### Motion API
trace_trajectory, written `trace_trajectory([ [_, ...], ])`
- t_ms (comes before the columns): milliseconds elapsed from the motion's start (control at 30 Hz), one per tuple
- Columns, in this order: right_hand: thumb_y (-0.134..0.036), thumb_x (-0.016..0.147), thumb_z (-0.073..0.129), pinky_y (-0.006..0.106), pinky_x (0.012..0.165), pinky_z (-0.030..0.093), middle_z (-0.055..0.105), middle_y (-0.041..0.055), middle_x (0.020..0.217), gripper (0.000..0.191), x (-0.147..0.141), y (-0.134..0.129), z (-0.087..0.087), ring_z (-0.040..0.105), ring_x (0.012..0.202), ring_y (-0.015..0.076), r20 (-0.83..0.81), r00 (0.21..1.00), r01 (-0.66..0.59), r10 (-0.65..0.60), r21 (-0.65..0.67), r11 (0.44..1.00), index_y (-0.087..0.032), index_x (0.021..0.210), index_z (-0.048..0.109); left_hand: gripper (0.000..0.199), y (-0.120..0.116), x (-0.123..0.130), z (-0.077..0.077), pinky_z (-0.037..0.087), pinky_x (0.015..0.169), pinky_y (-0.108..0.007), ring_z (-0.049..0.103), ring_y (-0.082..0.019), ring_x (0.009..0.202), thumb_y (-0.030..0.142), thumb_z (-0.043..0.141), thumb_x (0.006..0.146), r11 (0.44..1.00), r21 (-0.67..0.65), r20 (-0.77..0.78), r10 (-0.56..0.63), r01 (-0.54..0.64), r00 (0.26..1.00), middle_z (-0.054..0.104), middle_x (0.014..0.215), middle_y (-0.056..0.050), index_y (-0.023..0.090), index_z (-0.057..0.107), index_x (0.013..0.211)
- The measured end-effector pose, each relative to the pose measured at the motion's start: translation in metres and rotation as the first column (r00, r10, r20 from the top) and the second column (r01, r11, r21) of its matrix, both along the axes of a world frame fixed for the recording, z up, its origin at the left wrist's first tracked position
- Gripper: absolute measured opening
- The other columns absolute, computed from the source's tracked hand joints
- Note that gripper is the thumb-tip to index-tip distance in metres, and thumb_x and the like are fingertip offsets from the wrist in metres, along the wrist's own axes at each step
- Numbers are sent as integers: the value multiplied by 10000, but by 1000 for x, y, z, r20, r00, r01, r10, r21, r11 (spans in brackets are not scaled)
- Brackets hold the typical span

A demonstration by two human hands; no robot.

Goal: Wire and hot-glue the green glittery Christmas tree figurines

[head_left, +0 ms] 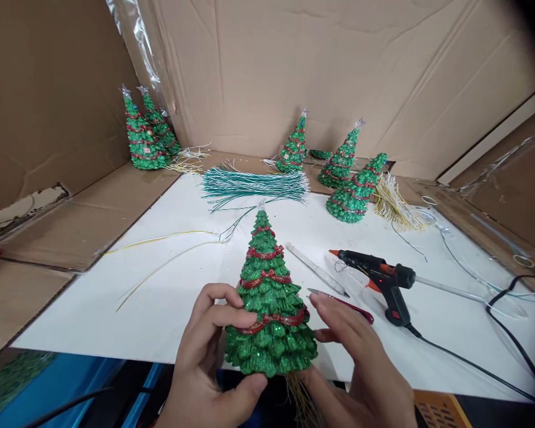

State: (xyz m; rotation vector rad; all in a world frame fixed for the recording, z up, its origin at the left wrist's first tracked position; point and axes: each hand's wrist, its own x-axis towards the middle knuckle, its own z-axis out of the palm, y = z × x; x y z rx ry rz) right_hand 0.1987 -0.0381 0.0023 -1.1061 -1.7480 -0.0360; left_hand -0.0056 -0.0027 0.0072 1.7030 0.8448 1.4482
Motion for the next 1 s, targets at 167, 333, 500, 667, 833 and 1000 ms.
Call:
trace_trajectory([
  [167,-195,858,768,422,1008,642,716,126,1361,587,-5,3,4,713,1233,292,-117,993,-33,12,-174,984,-237,1420,606,357,0,2,1,559,695,-234,564,-208,954,493,839,778,999,-44,70,16,-12,997,485,1044,-51,321,691,1054],
  [333,-109,842,708,331,998,637,733,90,1351,607,-10,6,3,733,1210,247,-178,982,-95,69,-144,985,-250,1425,614,391,-1,0,-3,535,720,-252,530,-215,969,547,842,766,999,-41,84,16,-13,996,478,1023,-48,325,686,1048],
  [500,-21,827,637,377,1047,616,701,78,1395,625,-14,1,-8,709,1242,247,-229,971,-101,72,-121,987,-266,1401,651,438,-2,-1,-12,510,694,-292,490,-212,900,646,837,728,999,-48,135,30,-23,990,424,976,-35,298,656,922],
  [667,-29,847,639,376,1015,638,707,89,1385,617,-12,2,-14,717,1228,247,-193,977,-104,91,-57,993,-249,1423,641,387,-3,-1,-12,488,648,-292,479,-210,871,595,834,762,999,-36,130,16,-11,991,414,943,-32,288,637,891],
  [833,-27,827,640,391,1001,648,717,93,1375,630,-9,6,-8,726,1219,266,-206,973,-125,104,-89,988,-260,1412,652,357,-3,0,-9,493,642,-271,495,-200,864,565,840,769,999,-37,136,19,-14,991,428,945,-31,291,652,900],
  [1000,-75,801,767,347,948,664,780,82,1267,603,-5,6,1,770,1135,262,-257,964,-105,60,-164,981,-271,1367,696,417,-2,2,-5,542,707,-266,550,-208,939,573,833,771,999,-53,74,16,-12,997,465,1046,-48,346,701,1094],
])
